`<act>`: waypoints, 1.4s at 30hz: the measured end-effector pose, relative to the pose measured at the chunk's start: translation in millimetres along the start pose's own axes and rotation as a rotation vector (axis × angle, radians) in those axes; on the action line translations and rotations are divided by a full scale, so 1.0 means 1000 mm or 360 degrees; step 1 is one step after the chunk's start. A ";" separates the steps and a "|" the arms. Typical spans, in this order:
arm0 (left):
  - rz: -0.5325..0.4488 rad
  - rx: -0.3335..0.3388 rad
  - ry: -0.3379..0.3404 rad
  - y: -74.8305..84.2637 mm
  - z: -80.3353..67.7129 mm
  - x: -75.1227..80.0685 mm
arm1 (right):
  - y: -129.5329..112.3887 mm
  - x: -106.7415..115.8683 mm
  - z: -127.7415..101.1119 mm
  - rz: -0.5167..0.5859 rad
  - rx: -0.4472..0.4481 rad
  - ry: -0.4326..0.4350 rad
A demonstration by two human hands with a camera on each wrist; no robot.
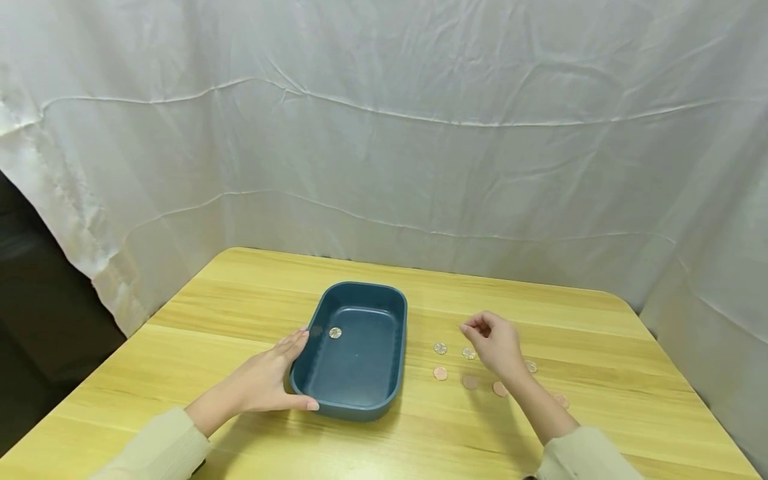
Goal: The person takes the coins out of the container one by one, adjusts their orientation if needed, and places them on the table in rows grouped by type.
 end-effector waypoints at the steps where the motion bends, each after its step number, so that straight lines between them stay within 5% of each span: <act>1: -0.0001 0.0001 -0.0002 0.000 0.000 0.000 | -0.004 -0.003 0.000 0.0019 0.0010 -0.0009; 14: 0.0017 -0.0008 -0.0014 0.001 0.000 0.000 | -0.040 -0.041 -0.004 0.0230 0.0157 -0.0062; 28: 0.0027 -0.0020 0.0001 0.000 0.000 -0.001 | -0.070 -0.080 0.000 0.0394 0.0068 -0.0165; 42: 0.0007 -0.0005 -0.0001 -0.001 0.001 -0.001 | -0.101 -0.121 0.010 0.0480 0.0126 -0.0194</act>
Point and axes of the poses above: each hand's wrist, its own z-axis towards the middle knuckle, its own x-axis out of the back of the hand, y = z × x, the point moved 8 cm from there along z, towards the middle knuckle, and after that the axes turned 1 degree about -z, right-handed, at the moved point
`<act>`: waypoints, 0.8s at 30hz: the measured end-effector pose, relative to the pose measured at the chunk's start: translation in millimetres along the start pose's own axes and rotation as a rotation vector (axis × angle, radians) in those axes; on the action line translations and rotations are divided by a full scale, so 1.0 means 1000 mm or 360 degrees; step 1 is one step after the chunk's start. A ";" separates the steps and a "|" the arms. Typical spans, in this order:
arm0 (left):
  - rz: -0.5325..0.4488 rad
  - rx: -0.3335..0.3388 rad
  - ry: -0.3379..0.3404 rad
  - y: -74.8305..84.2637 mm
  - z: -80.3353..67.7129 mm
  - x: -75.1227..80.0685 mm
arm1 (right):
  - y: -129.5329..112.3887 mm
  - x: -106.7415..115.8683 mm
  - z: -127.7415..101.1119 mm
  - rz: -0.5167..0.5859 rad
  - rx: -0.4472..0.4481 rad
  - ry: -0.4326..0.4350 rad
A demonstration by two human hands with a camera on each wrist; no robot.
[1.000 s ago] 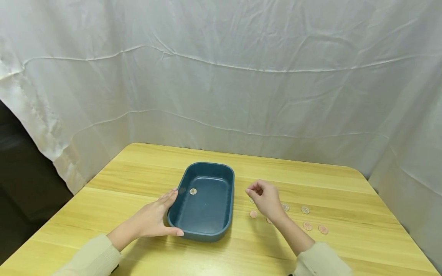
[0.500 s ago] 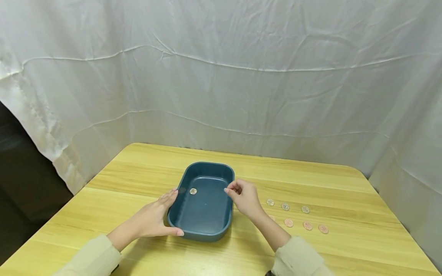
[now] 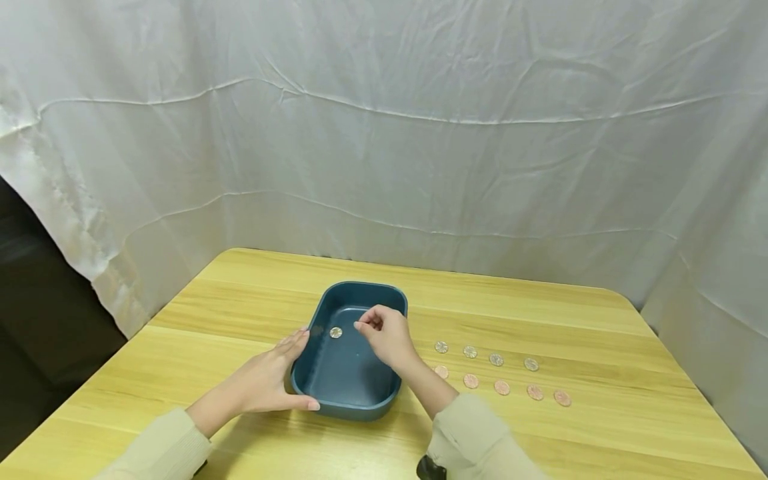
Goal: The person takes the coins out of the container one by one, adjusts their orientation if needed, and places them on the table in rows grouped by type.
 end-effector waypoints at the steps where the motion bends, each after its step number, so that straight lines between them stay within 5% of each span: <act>1: 0.0000 0.0000 -0.0001 0.000 0.000 0.000 | 0.000 -0.003 0.002 -0.0010 0.0004 -0.0001; 24: -0.0019 0.0010 -0.0012 -0.001 0.000 0.000 | 0.022 -0.059 0.042 -0.0168 -0.0171 -0.0122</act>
Point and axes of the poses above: each hand's wrist, its own z-axis towards the middle knuckle, its own x-axis out of the back of the hand, y = z × x, the point moved 8 cm from there along z, towards the middle knuckle, and after that the axes turned 1 degree about -z, right-handed, at the moved point
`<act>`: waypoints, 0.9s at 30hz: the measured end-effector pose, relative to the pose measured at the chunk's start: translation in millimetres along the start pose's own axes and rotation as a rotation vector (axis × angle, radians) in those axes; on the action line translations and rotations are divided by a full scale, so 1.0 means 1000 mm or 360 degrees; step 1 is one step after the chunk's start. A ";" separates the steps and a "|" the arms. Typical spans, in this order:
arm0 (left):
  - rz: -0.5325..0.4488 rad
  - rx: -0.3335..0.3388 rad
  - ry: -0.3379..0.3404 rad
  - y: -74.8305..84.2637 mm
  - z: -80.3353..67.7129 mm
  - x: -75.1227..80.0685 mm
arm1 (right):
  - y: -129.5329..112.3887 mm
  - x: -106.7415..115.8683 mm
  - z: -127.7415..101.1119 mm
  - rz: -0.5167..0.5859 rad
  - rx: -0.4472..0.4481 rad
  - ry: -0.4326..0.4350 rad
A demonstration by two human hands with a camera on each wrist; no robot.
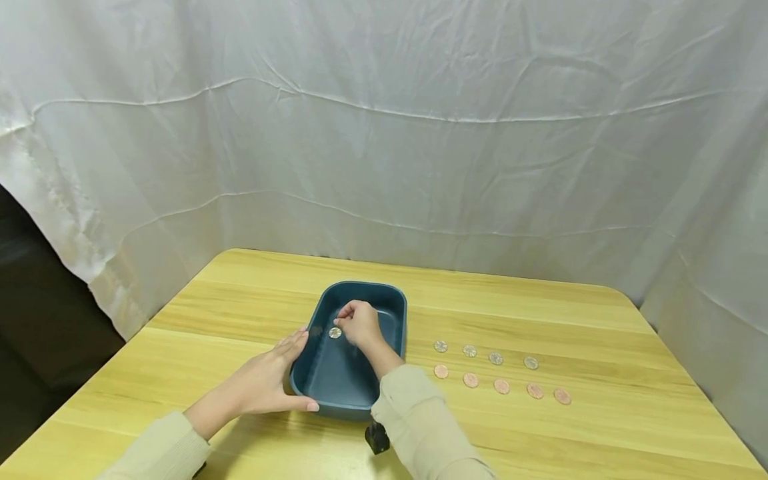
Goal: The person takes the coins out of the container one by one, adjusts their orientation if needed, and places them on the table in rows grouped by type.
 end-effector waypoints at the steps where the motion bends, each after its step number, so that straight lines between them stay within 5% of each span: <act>1: 0.0002 -0.0001 0.0002 0.000 0.000 0.000 | 0.000 -0.002 0.002 -0.0018 -0.0018 -0.0016; 9: 0.0030 -0.0020 0.0021 0.001 0.001 0.003 | 0.003 -0.014 0.006 -0.0204 -0.0115 -0.0146; 27: 0.0023 0.0011 -0.0037 0.000 0.001 -0.001 | 0.005 -0.035 -0.002 -0.0546 0.0036 -0.0333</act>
Point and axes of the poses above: each hand's wrist, its own z-axis towards the middle knuckle, its own x-axis out of the back of the hand, y = z × x, the point moved 8 cm from there along z, towards the middle knuckle, and after that the axes turned 1 degree about -z, right-handed, at the moved point
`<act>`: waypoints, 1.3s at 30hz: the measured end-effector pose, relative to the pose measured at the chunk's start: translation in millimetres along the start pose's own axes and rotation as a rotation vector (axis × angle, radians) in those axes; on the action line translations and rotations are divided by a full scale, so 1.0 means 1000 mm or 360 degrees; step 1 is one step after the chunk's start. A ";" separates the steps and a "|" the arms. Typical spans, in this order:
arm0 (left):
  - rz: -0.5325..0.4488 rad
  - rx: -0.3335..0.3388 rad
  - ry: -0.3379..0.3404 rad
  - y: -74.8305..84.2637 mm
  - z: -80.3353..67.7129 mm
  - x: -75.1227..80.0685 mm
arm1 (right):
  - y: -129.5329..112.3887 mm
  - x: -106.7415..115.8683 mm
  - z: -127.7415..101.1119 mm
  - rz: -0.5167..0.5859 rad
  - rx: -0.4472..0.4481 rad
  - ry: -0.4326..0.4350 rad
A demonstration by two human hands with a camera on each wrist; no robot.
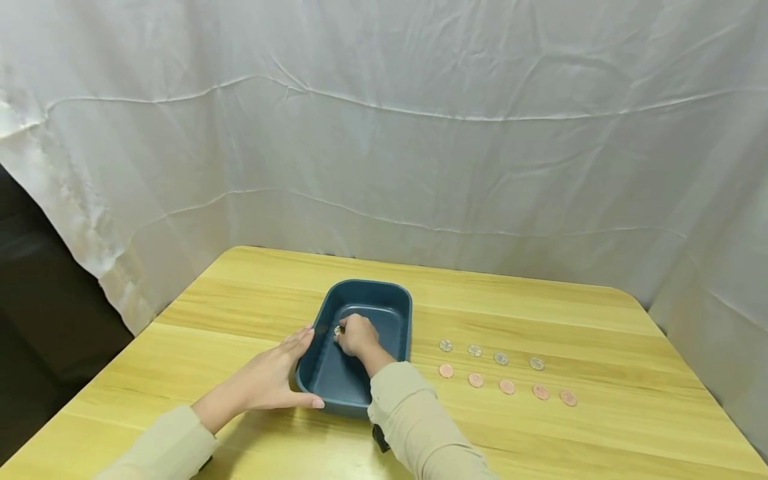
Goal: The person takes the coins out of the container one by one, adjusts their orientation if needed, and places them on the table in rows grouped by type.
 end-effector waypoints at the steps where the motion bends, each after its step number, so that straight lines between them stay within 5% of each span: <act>1: -0.0001 0.0003 -0.0002 0.000 0.000 0.000 | 0.000 -0.001 0.000 -0.0003 -0.0002 -0.0009; 12: -0.0007 0.0011 -0.0006 -0.001 0.000 0.000 | 0.002 0.004 -0.003 0.0015 -0.0067 0.0091; 29: -0.0018 -0.0018 0.0029 0.001 0.000 0.001 | 0.000 0.002 -0.007 -0.0176 -0.0113 -0.0050; 39: -0.0020 -0.0011 0.0035 -0.001 -0.001 0.001 | -0.005 0.009 -0.020 -0.0190 0.0005 -0.0016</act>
Point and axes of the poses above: each hand's wrist, its own z-axis towards the middle knuckle, its own x-axis out of the back of the hand, y = z × x, the point moved 8 cm from there along z, towards the middle knuckle, and after that the axes turned 1 degree about -z, right-handed, at the moved point
